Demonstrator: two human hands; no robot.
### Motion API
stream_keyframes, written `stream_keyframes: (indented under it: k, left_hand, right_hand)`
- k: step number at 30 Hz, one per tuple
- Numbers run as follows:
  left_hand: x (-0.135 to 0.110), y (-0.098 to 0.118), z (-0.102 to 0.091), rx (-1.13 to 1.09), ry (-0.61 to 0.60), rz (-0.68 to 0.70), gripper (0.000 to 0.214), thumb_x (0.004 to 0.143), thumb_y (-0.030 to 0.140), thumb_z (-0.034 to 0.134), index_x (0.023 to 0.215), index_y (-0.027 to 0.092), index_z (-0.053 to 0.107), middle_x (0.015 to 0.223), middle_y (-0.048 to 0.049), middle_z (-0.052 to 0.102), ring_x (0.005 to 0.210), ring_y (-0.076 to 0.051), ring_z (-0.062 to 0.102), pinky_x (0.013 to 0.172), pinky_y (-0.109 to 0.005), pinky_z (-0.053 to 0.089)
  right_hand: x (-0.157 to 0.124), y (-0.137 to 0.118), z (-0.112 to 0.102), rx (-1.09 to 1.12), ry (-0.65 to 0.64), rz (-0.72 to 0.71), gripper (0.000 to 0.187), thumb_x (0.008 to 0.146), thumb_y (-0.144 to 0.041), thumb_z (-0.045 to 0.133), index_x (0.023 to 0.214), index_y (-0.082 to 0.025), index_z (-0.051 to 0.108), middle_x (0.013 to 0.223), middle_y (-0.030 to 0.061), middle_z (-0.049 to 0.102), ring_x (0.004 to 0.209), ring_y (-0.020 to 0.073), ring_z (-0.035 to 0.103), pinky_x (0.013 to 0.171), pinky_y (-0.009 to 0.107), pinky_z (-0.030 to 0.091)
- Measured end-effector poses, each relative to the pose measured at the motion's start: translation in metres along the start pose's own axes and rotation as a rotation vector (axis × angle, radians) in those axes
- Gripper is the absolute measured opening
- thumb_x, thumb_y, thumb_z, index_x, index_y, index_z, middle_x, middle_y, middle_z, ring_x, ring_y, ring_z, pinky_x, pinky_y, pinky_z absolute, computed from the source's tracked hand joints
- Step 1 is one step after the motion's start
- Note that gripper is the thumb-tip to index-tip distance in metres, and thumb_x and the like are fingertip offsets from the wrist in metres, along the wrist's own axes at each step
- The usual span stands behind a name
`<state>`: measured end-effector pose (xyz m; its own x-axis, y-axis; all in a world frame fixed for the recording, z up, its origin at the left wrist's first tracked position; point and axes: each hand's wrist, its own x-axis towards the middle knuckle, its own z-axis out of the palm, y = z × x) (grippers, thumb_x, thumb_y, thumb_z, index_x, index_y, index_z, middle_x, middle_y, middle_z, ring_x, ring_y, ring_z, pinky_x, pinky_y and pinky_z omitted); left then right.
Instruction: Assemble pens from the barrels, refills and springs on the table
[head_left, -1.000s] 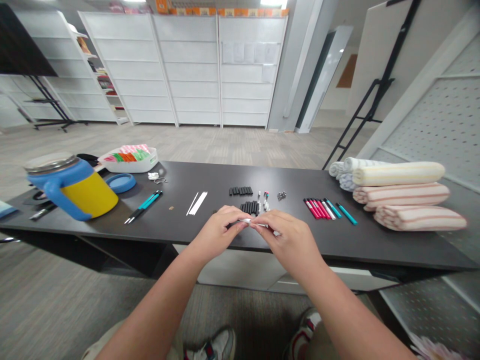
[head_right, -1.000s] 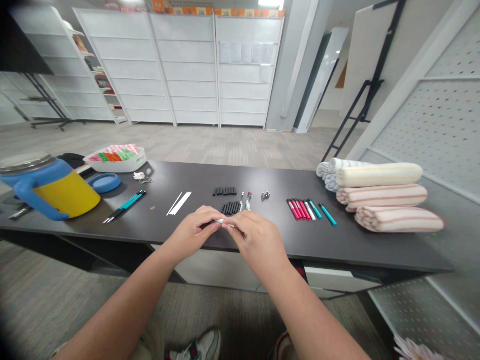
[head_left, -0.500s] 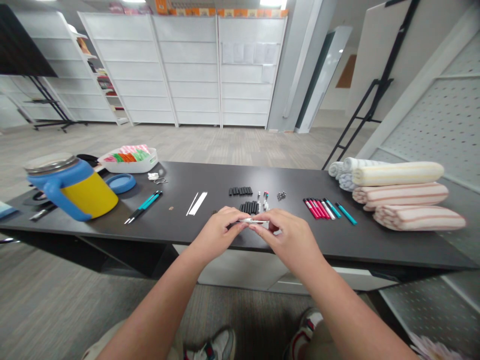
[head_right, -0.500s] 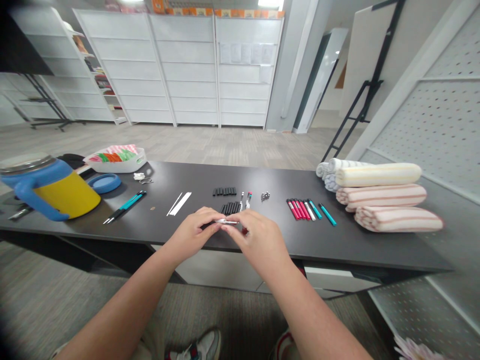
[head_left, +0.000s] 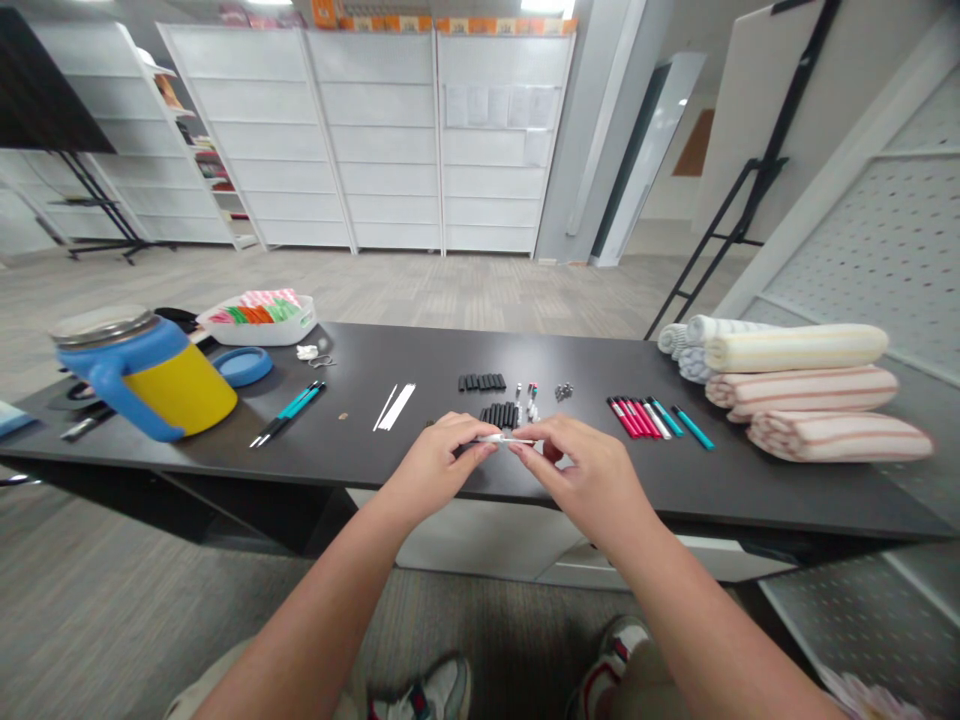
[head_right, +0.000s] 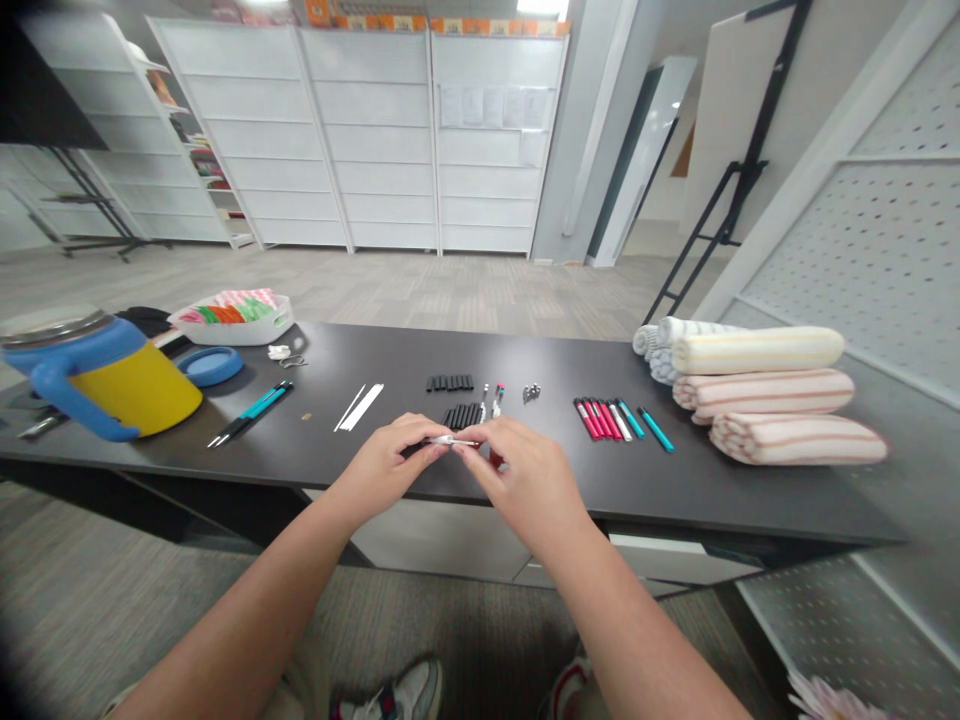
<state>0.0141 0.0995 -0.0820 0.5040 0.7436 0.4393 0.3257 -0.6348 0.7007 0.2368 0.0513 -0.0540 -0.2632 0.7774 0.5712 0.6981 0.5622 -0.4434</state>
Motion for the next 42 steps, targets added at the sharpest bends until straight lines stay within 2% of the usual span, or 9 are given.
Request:
stream_keyframes:
  k: [9,14,25,35,42]
  left_hand:
    - [0.000,0.000,0.001,-0.001,-0.006,0.006,0.018,0.105,0.032,0.060,0.111,0.027,0.076,0.108,-0.0037,0.076,0.104,-0.023,0.064,0.095,-0.036,0.047]
    - [0.000,0.000,0.000,-0.008,-0.006,-0.005,0.018,0.104,0.031,0.062,0.112,0.026,0.076,0.108,-0.0037,0.076,0.105,-0.023,0.064,0.096,-0.037,0.046]
    - [0.000,-0.003,0.001,-0.013,-0.017,0.020,0.016,0.104,0.029,0.062,0.111,0.026,0.077,0.108,-0.0036,0.077,0.104,-0.022,0.064,0.096,-0.036,0.046]
    - [-0.001,-0.006,0.002,-0.011,-0.042,0.057,0.018,0.104,0.031,0.062,0.113,0.026,0.077,0.107,-0.0032,0.077,0.101,-0.021,0.066,0.095,-0.035,0.047]
    - [-0.002,-0.003,0.000,-0.030,-0.039,0.007,0.017,0.103,0.030,0.063,0.111,0.026,0.077,0.108,-0.0027,0.078,0.104,-0.021,0.067,0.096,-0.033,0.047]
  right_hand:
    - [-0.001,0.000,-0.001,0.001,0.047,-0.089,0.012,0.103,-0.029,0.063,0.100,-0.026,0.075,0.096,0.0032,0.080,0.086,0.0202,0.074,0.077,0.033,0.055]
    - [-0.002,0.002,0.000,0.002,0.027,-0.076,0.012,0.103,-0.028,0.063,0.101,-0.026,0.074,0.097,0.0033,0.080,0.088,0.0201,0.074,0.080,0.033,0.055]
    - [0.001,-0.002,-0.007,0.020,-0.067,-0.012,0.010,0.101,-0.027,0.066,0.098,-0.025,0.075,0.096,0.0022,0.080,0.087,0.0189,0.074,0.076,0.030,0.051]
    - [-0.003,0.002,0.000,-0.030,-0.008,-0.009,0.012,0.102,-0.030,0.065,0.099,-0.024,0.076,0.094,0.0026,0.079,0.085,0.0185,0.073,0.073,0.029,0.051]
    - [-0.002,0.001,0.004,0.017,-0.014,0.030,0.010,0.100,-0.031,0.069,0.098,-0.025,0.077,0.087,0.0002,0.077,0.076,0.0164,0.069,0.068,0.028,0.048]
